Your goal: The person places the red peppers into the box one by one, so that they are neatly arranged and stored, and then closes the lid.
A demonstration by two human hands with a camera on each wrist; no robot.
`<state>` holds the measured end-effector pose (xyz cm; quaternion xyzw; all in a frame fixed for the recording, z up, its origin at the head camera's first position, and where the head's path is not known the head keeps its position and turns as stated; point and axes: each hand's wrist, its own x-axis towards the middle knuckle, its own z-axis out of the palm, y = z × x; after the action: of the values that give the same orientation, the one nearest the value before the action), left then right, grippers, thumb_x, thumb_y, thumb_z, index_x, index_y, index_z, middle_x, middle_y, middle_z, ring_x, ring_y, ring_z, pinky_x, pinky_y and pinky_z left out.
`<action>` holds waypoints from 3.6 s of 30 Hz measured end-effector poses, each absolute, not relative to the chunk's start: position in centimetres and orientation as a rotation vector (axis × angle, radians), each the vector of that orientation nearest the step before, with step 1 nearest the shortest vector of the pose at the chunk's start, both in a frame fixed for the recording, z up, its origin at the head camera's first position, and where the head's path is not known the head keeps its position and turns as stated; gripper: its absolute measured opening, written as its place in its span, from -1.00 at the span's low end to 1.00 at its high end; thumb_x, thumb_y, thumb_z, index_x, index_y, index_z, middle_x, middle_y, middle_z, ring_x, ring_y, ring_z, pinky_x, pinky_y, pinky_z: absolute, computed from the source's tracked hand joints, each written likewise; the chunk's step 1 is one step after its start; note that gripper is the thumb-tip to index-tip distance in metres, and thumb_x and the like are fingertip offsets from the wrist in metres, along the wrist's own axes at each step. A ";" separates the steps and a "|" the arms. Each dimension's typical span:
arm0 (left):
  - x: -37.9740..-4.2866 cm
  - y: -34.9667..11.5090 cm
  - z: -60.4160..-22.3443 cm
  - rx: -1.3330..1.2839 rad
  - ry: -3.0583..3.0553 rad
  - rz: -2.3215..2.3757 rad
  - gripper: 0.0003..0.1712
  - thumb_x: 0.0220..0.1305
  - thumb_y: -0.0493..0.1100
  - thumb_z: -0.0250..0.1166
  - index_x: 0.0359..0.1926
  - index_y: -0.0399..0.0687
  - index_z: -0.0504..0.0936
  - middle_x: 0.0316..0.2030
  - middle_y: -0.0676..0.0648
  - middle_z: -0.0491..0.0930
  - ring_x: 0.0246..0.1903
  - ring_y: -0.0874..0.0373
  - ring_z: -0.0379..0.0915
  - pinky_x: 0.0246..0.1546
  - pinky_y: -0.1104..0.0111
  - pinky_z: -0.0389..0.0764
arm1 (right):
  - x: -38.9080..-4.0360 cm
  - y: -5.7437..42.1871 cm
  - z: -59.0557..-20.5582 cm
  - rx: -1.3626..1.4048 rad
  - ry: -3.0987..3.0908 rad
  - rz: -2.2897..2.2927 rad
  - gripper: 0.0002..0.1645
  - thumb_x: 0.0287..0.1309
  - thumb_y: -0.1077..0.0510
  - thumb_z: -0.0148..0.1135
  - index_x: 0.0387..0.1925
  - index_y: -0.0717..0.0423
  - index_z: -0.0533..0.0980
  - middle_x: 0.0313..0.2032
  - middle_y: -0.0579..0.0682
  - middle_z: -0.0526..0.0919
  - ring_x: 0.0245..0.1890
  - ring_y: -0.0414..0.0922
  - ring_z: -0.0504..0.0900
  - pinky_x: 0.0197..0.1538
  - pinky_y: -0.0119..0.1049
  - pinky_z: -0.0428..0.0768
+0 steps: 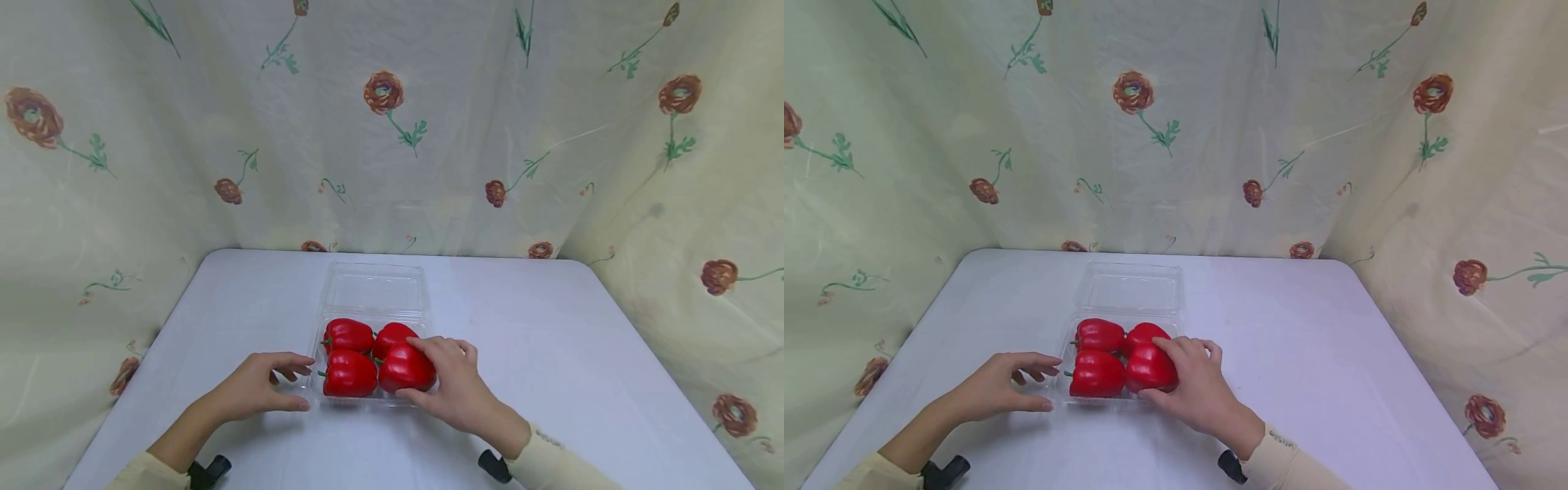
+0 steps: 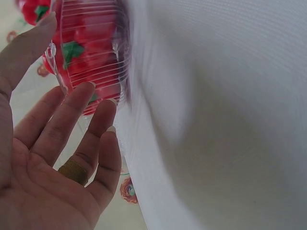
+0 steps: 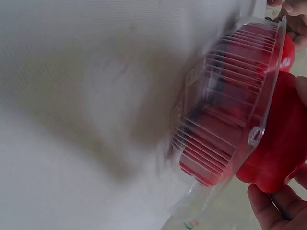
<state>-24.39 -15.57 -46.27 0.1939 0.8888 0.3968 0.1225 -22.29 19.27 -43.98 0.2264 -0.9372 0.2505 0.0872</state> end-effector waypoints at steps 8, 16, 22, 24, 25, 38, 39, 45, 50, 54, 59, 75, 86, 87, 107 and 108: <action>-24.3 -15.5 -46.2 0.557 2.598 1.156 -0.24 -0.08 0.09 0.60 0.18 0.01 0.61 -0.05 0.00 0.68 -0.12 0.08 0.55 -0.11 0.15 0.59 | -22.1 19.3 -44.6 0.697 -2.812 0.688 0.03 -0.23 -0.29 0.58 0.32 -0.13 0.42 0.10 -0.14 0.50 0.14 -0.16 0.40 0.18 0.04 0.23; -24.3 -15.5 -46.3 0.540 2.596 1.156 -0.24 -0.09 0.08 0.60 0.19 0.02 0.61 -0.05 0.01 0.68 -0.12 0.08 0.55 -0.11 0.15 0.59 | -22.2 19.4 -44.6 0.744 -2.767 0.682 -0.08 -0.03 -0.34 0.43 0.32 -0.03 0.46 0.07 -0.11 0.47 0.12 -0.17 0.37 0.18 0.05 0.21; -24.3 -15.5 -46.3 0.528 2.599 1.158 -0.23 -0.09 0.08 0.61 0.19 0.02 0.61 -0.05 0.02 0.68 -0.12 0.07 0.55 -0.10 0.14 0.59 | -22.0 19.2 -44.8 0.749 -2.779 0.626 -0.08 -0.04 -0.32 0.46 0.30 0.00 0.48 -0.02 -0.14 0.50 0.06 -0.19 0.42 0.17 0.04 0.21; -24.2 -15.4 -46.3 0.524 2.600 1.160 -0.23 -0.10 0.08 0.61 0.19 0.02 0.61 -0.05 0.01 0.68 -0.12 0.07 0.55 -0.10 0.14 0.60 | -22.0 19.1 -45.0 0.743 -2.781 0.621 -0.09 -0.07 -0.32 0.48 0.29 -0.03 0.49 -0.03 -0.16 0.51 0.04 -0.20 0.42 0.16 0.03 0.21; -24.2 -15.4 -46.3 0.524 2.599 1.161 -0.23 -0.10 0.08 0.61 0.19 0.02 0.61 -0.04 0.01 0.68 -0.12 0.07 0.55 -0.10 0.14 0.60 | -22.0 19.1 -45.1 0.740 -2.774 0.620 -0.10 -0.09 -0.32 0.49 0.27 -0.05 0.50 -0.04 -0.18 0.51 0.03 -0.21 0.43 0.15 0.03 0.22; -24.2 -15.4 -46.3 0.529 2.606 1.147 -0.22 -0.11 0.07 0.61 0.19 0.01 0.61 -0.04 0.02 0.67 -0.13 0.08 0.55 -0.11 0.17 0.59 | -22.0 18.6 -44.5 0.763 -2.776 0.509 -0.20 -0.15 -0.33 0.52 0.17 -0.20 0.55 -0.07 -0.20 0.52 -0.01 -0.20 0.43 0.13 0.03 0.23; -24.2 -15.4 -46.3 0.531 2.605 1.146 -0.22 -0.11 0.07 0.61 0.19 0.01 0.61 -0.04 0.02 0.67 -0.13 0.08 0.55 -0.11 0.17 0.59 | -22.0 18.5 -44.4 0.763 -2.782 0.501 -0.20 -0.16 -0.32 0.53 0.16 -0.20 0.55 -0.07 -0.19 0.52 0.00 -0.20 0.43 0.13 0.03 0.23; -24.2 -15.4 -46.3 0.542 2.601 1.145 -0.22 -0.09 0.08 0.61 0.20 0.01 0.60 -0.04 0.02 0.67 -0.12 0.07 0.55 -0.11 0.16 0.58 | -21.9 17.8 -43.9 0.801 -2.784 0.430 -0.22 -0.11 -0.37 0.47 0.16 -0.17 0.57 -0.08 -0.15 0.51 -0.03 -0.19 0.41 0.16 0.08 0.20; -24.2 -15.4 -46.4 0.554 2.608 1.145 -0.23 -0.08 0.09 0.60 0.20 0.01 0.60 -0.04 0.02 0.68 -0.12 0.07 0.55 -0.12 0.15 0.58 | -21.7 17.7 -44.1 0.811 -2.780 0.375 -0.21 -0.09 -0.41 0.44 0.16 -0.16 0.58 -0.10 -0.13 0.52 -0.06 -0.18 0.42 0.17 0.10 0.20; -24.2 -15.4 -46.5 0.559 2.604 1.149 -0.24 -0.07 0.09 0.60 0.19 0.01 0.60 -0.05 0.02 0.68 -0.12 0.07 0.55 -0.13 0.15 0.58 | -21.7 17.9 -44.4 0.822 -2.774 0.349 -0.22 -0.01 -0.42 0.36 0.18 -0.15 0.57 -0.09 -0.12 0.52 -0.05 -0.17 0.42 0.17 0.10 0.20; -24.2 -15.4 -46.4 0.569 2.590 1.165 -0.25 -0.05 0.08 0.59 0.19 0.00 0.61 -0.05 0.03 0.67 -0.12 0.06 0.55 -0.12 0.14 0.58 | -21.9 18.4 -44.9 0.821 -2.727 0.418 -0.35 0.14 -0.35 0.28 0.20 -0.17 0.58 -0.06 -0.16 0.52 -0.02 -0.20 0.40 0.17 0.07 0.15; -24.6 -15.8 -46.1 0.589 2.636 1.157 -0.38 0.06 0.14 0.51 0.14 0.04 0.64 -0.02 0.02 0.65 -0.13 0.12 0.54 -0.15 0.20 0.58 | -23.6 19.4 -44.7 0.748 -2.619 0.703 -0.41 0.09 -0.11 0.43 0.16 -0.07 0.58 -0.07 -0.12 0.58 -0.01 -0.18 0.50 0.13 0.02 0.21; -26.7 -15.7 -45.1 0.483 2.816 1.091 -0.42 0.17 0.22 0.40 0.07 -0.04 0.66 -0.09 0.01 0.67 -0.20 0.17 0.55 -0.29 0.33 0.59 | -28.1 20.6 -44.3 0.460 -2.626 0.924 -0.54 0.24 -0.01 0.31 0.14 0.04 0.57 -0.11 0.01 0.64 -0.08 -0.04 0.58 -0.04 -0.01 0.31; -27.0 -15.7 -45.0 0.474 2.833 1.085 -0.43 0.18 0.20 0.40 0.07 -0.06 0.66 -0.10 0.00 0.67 -0.20 0.15 0.55 -0.30 0.33 0.60 | -28.6 20.7 -44.3 0.434 -2.630 0.937 -0.54 0.26 -0.01 0.30 0.14 0.05 0.57 -0.11 0.04 0.64 -0.08 -0.03 0.58 -0.04 0.01 0.31; -36.6 -11.8 -43.6 0.267 2.859 1.039 -0.41 0.37 0.21 0.17 0.10 -0.19 0.63 -0.03 -0.17 0.63 -0.08 -0.05 0.53 -0.14 0.14 0.64 | -36.0 22.0 -44.3 -0.080 -3.025 1.104 -0.33 0.38 -0.19 0.04 0.28 0.19 0.44 0.16 0.20 0.56 0.16 0.13 0.49 0.23 0.19 0.35; -36.9 -11.7 -43.6 0.263 2.854 1.048 -0.41 0.39 0.20 0.16 0.11 -0.21 0.62 -0.02 -0.19 0.63 -0.09 -0.06 0.53 -0.14 0.13 0.63 | -36.2 22.0 -44.4 -0.096 -3.025 1.128 -0.34 0.39 -0.18 0.03 0.28 0.20 0.45 0.16 0.20 0.56 0.16 0.13 0.49 0.22 0.15 0.39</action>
<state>-36.93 -11.66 -43.58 0.0861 0.9343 0.3431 0.0448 -36.17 21.98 -44.42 -0.0296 -0.9356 0.3491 -0.0440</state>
